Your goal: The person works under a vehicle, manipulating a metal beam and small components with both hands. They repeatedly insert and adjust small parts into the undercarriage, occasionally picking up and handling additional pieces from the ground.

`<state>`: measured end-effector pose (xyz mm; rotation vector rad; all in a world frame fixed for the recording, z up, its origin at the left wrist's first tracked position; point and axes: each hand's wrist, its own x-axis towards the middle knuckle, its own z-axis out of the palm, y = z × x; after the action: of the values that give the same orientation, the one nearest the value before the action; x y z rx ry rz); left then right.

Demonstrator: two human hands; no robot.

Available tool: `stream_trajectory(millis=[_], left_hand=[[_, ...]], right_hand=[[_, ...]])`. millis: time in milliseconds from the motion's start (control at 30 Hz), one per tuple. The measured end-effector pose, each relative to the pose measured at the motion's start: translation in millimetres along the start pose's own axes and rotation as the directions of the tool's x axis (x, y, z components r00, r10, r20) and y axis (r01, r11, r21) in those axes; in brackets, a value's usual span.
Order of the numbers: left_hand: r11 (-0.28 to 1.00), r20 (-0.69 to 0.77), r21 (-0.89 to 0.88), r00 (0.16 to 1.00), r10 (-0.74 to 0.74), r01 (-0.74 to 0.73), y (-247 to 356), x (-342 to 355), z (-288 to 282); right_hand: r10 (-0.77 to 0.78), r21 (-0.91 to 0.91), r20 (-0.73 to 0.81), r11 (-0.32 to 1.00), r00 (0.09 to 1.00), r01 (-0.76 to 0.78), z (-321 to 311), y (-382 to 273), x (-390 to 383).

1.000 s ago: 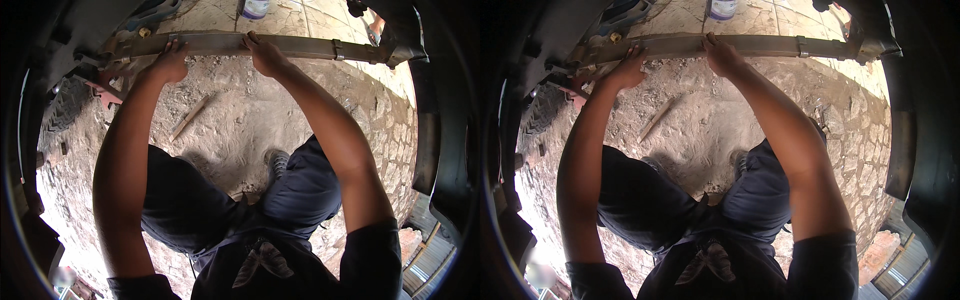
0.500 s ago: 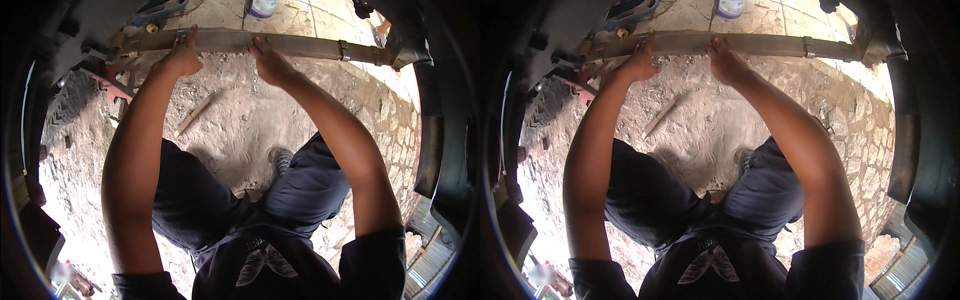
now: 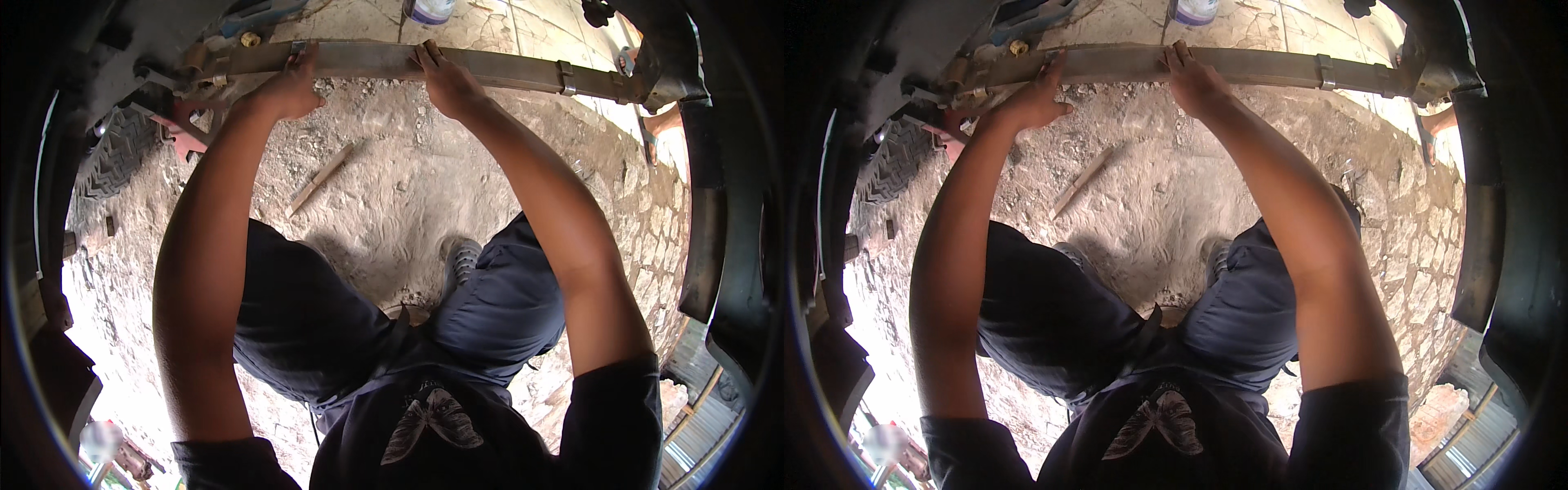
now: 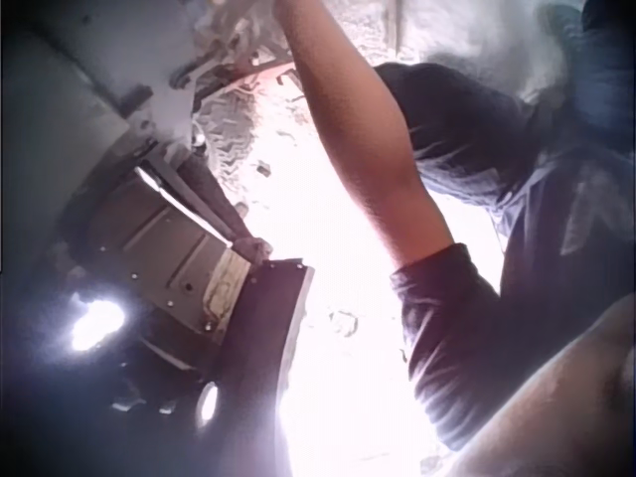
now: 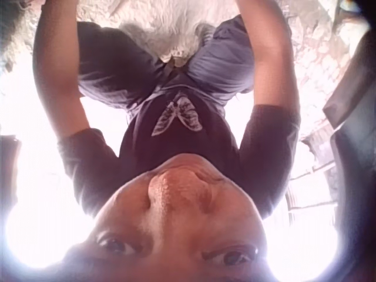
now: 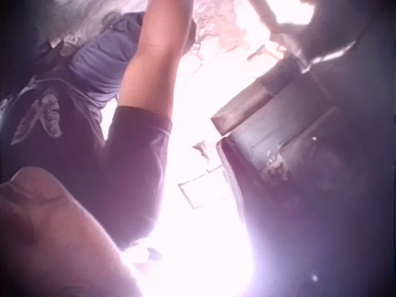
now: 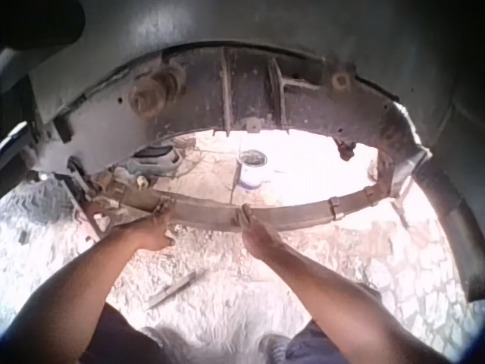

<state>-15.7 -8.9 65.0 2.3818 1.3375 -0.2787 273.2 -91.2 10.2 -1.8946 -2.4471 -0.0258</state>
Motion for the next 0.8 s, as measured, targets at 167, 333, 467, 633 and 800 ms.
stream_trajectory(millis=[167,333,467,633,800], left_hand=[[0.993,-0.031,0.117,0.999,0.005,-0.002,7,6,12],[0.994,0.031,0.112,0.999,-0.013,0.01,11,12,5],[0.984,0.075,0.157,0.992,-0.102,0.09,26,19,5],[0.97,0.107,0.23,0.989,-0.1,0.074,18,26,6],[0.982,0.14,0.158,0.982,-0.127,0.104,24,24,2]], right_hand=[[-0.144,-0.059,-0.168,0.989,0.975,0.136,56,0,-11],[0.052,0.044,-0.019,0.998,0.998,-0.051,20,13,2],[-0.083,0.024,-0.108,0.996,0.991,0.086,31,-3,-7],[0.12,0.205,0.048,0.97,0.992,-0.128,9,2,3],[-0.129,-0.046,-0.243,0.991,0.961,0.122,51,10,-4]])
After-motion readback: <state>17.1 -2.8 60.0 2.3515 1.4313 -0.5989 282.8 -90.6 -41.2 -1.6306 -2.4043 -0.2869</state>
